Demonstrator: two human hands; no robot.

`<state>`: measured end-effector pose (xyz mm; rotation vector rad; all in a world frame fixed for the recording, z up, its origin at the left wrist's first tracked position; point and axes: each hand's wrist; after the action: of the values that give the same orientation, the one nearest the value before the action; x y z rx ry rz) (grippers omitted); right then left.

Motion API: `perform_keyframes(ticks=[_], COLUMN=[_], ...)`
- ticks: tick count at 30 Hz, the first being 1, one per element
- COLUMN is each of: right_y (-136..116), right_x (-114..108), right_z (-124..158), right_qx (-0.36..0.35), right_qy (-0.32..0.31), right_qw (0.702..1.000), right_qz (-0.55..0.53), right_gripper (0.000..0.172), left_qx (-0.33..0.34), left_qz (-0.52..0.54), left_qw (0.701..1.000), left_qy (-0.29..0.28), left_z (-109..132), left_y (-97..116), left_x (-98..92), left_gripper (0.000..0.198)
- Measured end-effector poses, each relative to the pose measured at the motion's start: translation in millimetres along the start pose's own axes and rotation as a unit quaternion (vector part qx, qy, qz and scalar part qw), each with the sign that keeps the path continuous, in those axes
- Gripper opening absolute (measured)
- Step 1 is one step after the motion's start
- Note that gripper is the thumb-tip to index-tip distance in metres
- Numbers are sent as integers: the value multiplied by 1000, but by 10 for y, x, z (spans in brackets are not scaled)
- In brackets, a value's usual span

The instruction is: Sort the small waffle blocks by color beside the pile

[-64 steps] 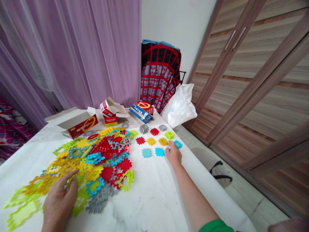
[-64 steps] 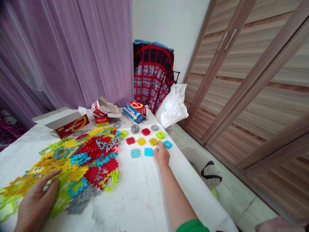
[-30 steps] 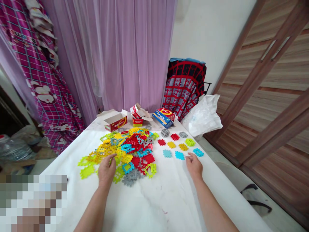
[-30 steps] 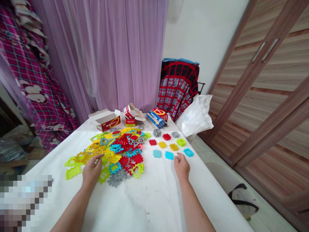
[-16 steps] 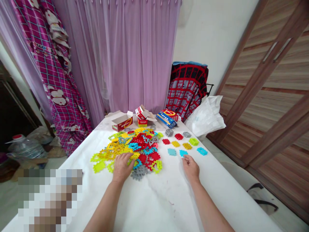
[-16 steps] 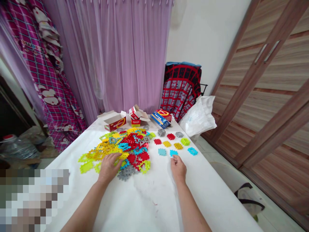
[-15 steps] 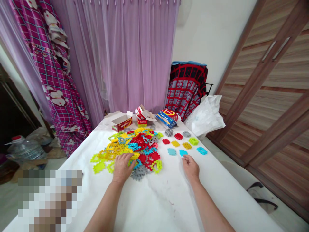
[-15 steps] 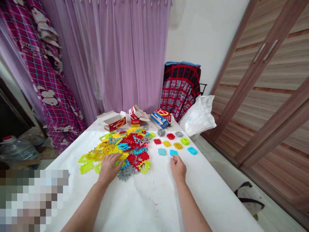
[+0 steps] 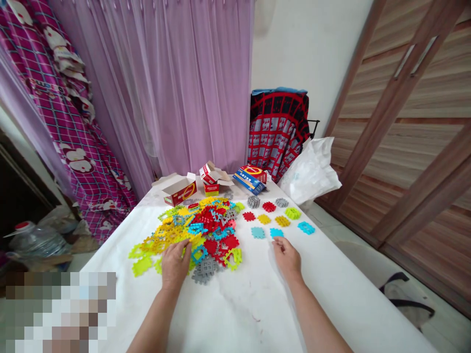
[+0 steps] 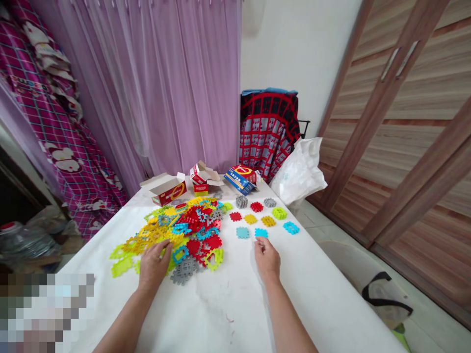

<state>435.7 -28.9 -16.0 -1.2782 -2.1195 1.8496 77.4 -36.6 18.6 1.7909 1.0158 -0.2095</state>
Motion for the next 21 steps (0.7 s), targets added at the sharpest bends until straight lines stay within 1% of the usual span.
perform_keyframes(ticks=[3,5,7,9,12,13,15,17,19,21], right_y=[3,-31,-118,-265,-557,-655,-824,-939,-1002,-1024], right_x=[12,34,72,127,223,255,315,376,439,500], right_z=[-8,12,72,177,370,429,518,562,566,549], right_qx=[-1,-15,-46,-99,-214,-244,-272,-250,-186,-109], right_qy=[6,15,17,7,-35,-48,-74,-98,-126,-155], right_qw=[1000,999,998,994,974,966,957,960,966,965], right_qz=[-14,-26,-40,-54,-67,-70,-71,-85,-124,-184], right_gripper=[38,39,38,33,24,24,27,34,36,32], left_qx=[-80,-120,-153,-181,-208,-213,-223,-235,-245,-245], left_qz=[59,111,160,198,236,245,259,276,294,301], left_qw=[995,986,974,960,940,935,924,912,900,893], left_qy=[12,-7,-42,-79,-128,-142,-170,-193,-211,-225], left_z=[-6,-25,-52,-78,-89,-84,-61,-30,2,30], left_y=[54,137,254,385,562,610,693,768,837,894], left_x=[20,44,76,113,171,190,226,260,291,314], left_gripper=[44,53,60,65,64,61,57,54,55,57])
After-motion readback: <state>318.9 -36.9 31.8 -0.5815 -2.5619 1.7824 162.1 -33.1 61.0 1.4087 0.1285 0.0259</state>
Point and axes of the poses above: each hand's wrist, its own z-axis away from the middle knuckle, its own x-axis out of the palm, y = z × x, and after that the axes turned 2 degrees about y, right-handed
